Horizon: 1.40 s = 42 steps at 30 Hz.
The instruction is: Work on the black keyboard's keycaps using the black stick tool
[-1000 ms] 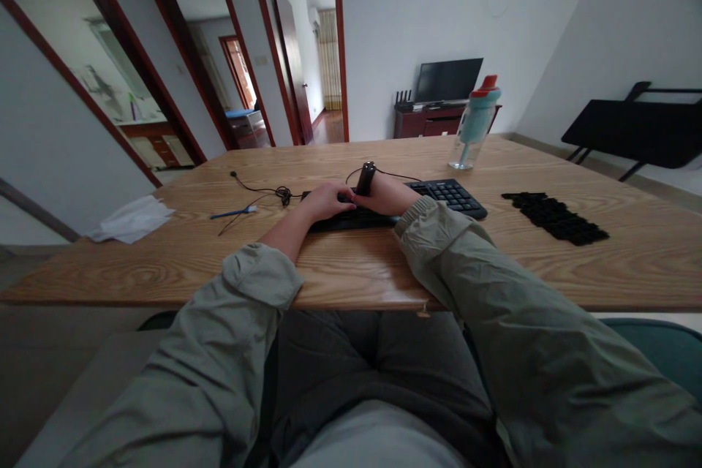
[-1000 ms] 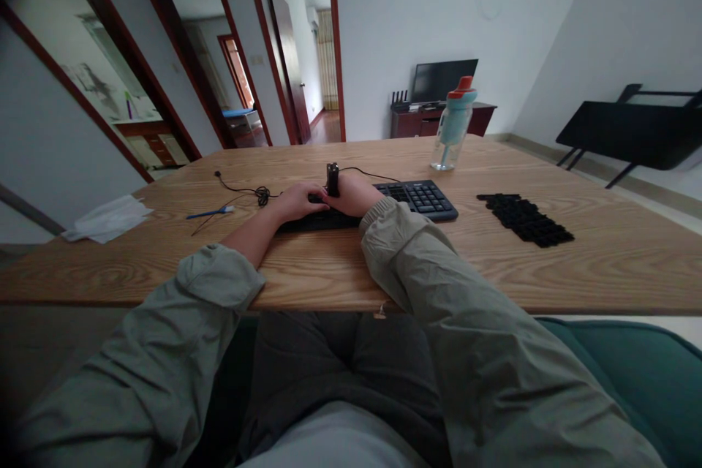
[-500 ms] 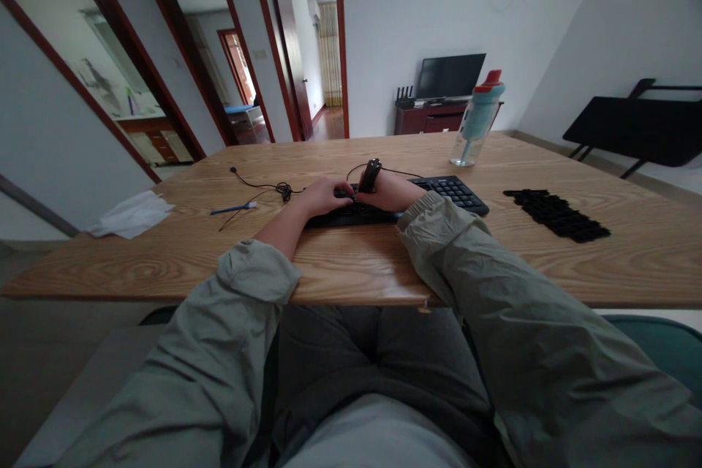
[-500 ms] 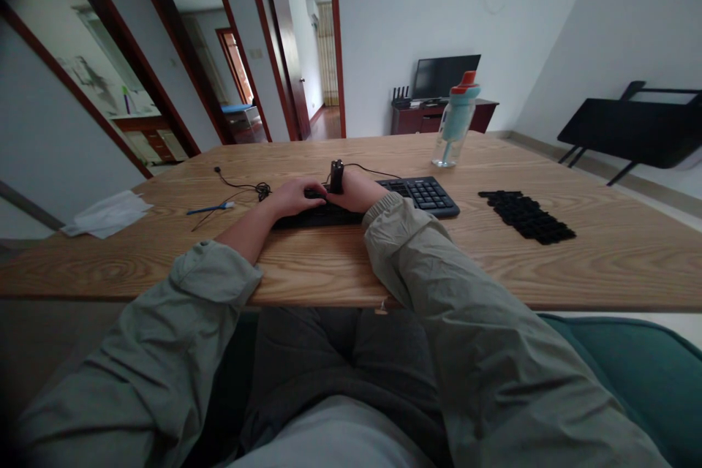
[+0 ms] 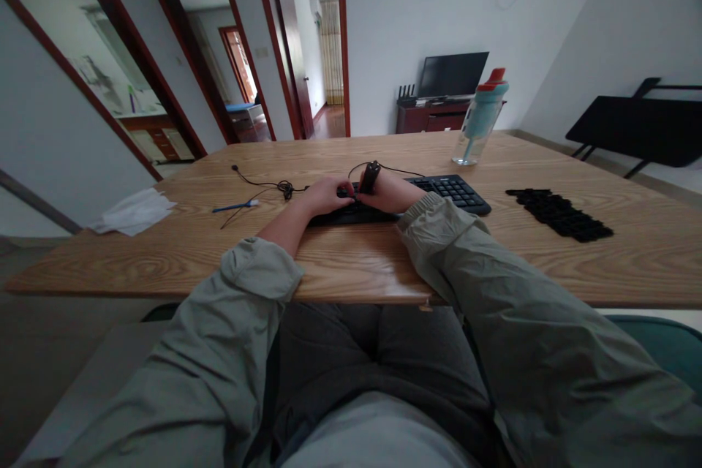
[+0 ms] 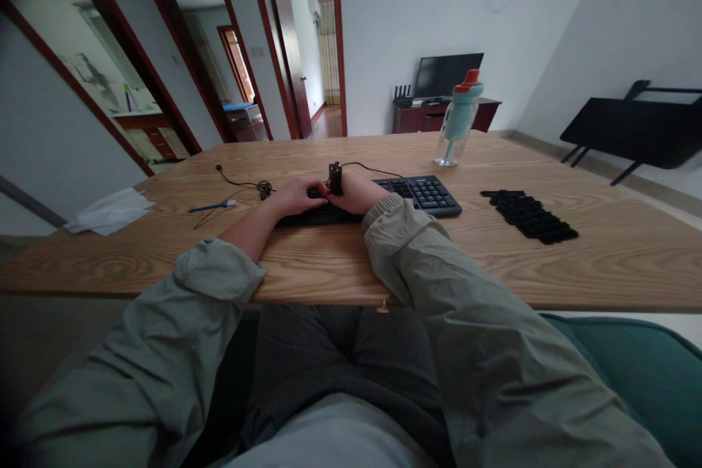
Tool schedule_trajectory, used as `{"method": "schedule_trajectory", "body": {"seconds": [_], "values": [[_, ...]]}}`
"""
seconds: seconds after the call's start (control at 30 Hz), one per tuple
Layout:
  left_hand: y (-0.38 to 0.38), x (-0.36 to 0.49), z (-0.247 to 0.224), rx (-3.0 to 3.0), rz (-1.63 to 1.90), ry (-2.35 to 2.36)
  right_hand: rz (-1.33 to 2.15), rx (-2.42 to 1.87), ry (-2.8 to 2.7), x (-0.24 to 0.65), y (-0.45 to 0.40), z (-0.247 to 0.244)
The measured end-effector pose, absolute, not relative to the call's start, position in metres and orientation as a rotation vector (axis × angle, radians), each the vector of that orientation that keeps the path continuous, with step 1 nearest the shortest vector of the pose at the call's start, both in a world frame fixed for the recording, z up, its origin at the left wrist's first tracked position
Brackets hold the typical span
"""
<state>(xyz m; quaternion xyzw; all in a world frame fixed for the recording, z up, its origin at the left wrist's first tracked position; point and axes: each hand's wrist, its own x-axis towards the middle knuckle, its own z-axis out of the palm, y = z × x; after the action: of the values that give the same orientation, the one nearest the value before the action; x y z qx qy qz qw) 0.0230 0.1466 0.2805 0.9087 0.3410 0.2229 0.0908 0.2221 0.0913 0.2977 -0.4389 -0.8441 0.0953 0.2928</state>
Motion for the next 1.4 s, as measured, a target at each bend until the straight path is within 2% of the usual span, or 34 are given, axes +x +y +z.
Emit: {"method": "schedule_trajectory", "body": {"seconds": [0.17,0.43,0.97,1.27,1.4], "values": [[0.149,0.022,0.279,2.683,0.638,1.021,0.254,-1.203,-2.302,0.226,0.09,0.299],[0.148,0.022,0.279,2.682,0.633,1.002,0.029,-1.432,-2.272,0.21,0.075,0.294],[0.142,0.031,0.279,2.675,0.617,0.979,0.06,-1.401,-2.319,0.21,0.084,0.302],[0.147,0.03,0.278,2.666,0.626,0.991,0.299,-1.219,-2.299,0.223,0.112,0.297],[0.15,0.028,0.275,2.693,0.603,0.986,0.298,-1.212,-2.33,0.223,0.116,0.297]]}}
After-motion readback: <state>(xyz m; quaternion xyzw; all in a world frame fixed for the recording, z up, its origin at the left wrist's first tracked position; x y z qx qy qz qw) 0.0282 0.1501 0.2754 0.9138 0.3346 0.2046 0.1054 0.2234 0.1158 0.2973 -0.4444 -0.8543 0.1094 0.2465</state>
